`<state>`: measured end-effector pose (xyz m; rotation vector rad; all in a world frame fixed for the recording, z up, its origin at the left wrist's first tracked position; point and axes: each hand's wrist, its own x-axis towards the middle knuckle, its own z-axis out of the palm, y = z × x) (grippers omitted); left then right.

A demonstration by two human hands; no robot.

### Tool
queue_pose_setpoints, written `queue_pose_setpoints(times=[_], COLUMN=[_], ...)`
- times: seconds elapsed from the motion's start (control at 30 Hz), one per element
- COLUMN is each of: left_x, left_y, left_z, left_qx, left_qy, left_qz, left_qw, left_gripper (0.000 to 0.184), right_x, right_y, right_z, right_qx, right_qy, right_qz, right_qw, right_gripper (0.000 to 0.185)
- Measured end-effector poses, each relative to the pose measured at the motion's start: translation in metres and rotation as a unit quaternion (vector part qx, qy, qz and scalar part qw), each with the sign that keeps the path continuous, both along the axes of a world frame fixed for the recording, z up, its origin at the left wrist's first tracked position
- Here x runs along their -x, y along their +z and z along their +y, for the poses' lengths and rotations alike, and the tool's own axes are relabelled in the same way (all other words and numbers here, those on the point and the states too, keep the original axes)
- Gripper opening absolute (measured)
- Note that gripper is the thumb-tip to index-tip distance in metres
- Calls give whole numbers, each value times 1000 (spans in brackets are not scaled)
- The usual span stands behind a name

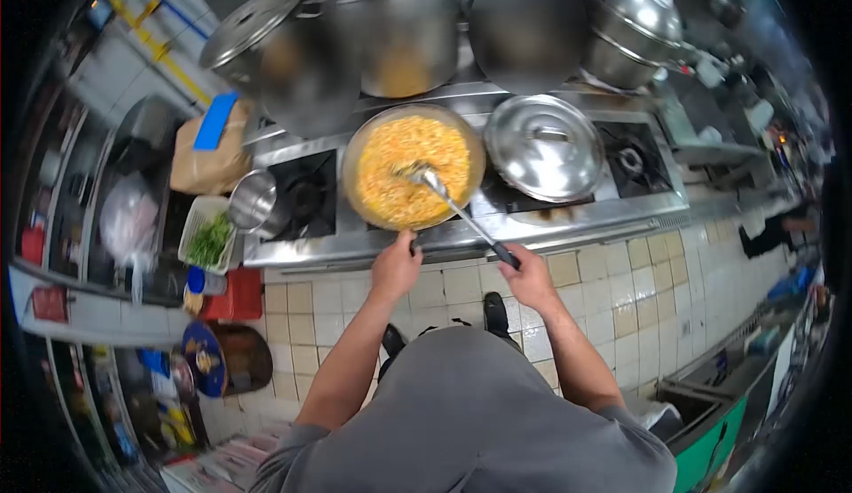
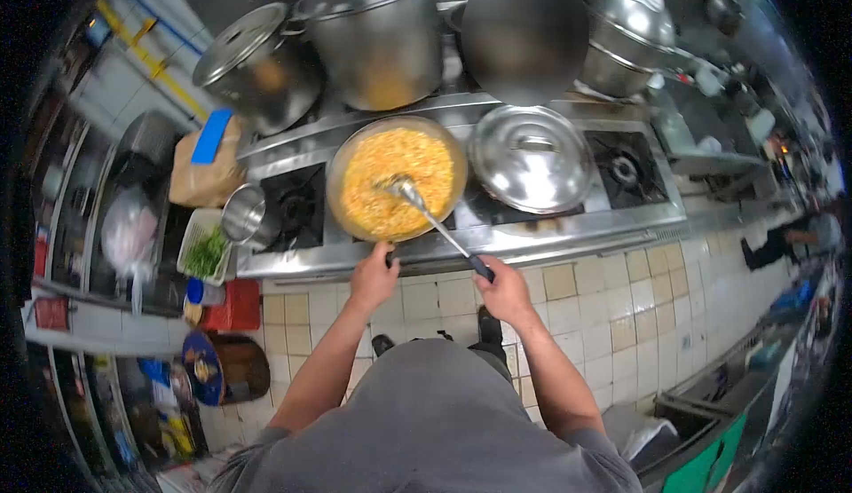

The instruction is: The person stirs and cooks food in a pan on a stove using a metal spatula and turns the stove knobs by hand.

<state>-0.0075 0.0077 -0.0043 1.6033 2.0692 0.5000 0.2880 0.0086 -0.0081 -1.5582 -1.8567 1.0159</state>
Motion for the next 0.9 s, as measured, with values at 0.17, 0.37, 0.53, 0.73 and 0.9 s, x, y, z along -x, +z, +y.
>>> queue_pose_setpoints(times=[0.17, 0.37, 0.53, 0.73, 0.9], left_x=[-1, 1, 8, 2, 7], left_y=[2, -13, -22, -9, -20], left_z=[-1, -5, -2, -1, -1], left_qx=[11, -16, -56, -35, -56], left_qy=[-14, -29, -39, -45, -73], left_qz=[-2, -12, 7, 10, -1], left_qw=[1000, 999, 998, 998, 996], left_gripper=[34, 40, 34, 37, 37], right_x=[25, 52, 60, 55, 52], right_y=[-23, -143, -95, -66, -43], right_z=[15, 38, 24, 22, 11], right_qx=[-25, 13, 34, 18, -27], right_qy=[13, 32, 11, 16, -20], right_qz=[28, -24, -15, -13, 25], right_qw=[999, 999, 999, 1000, 999], right_gripper=[29, 46, 42, 34, 31])
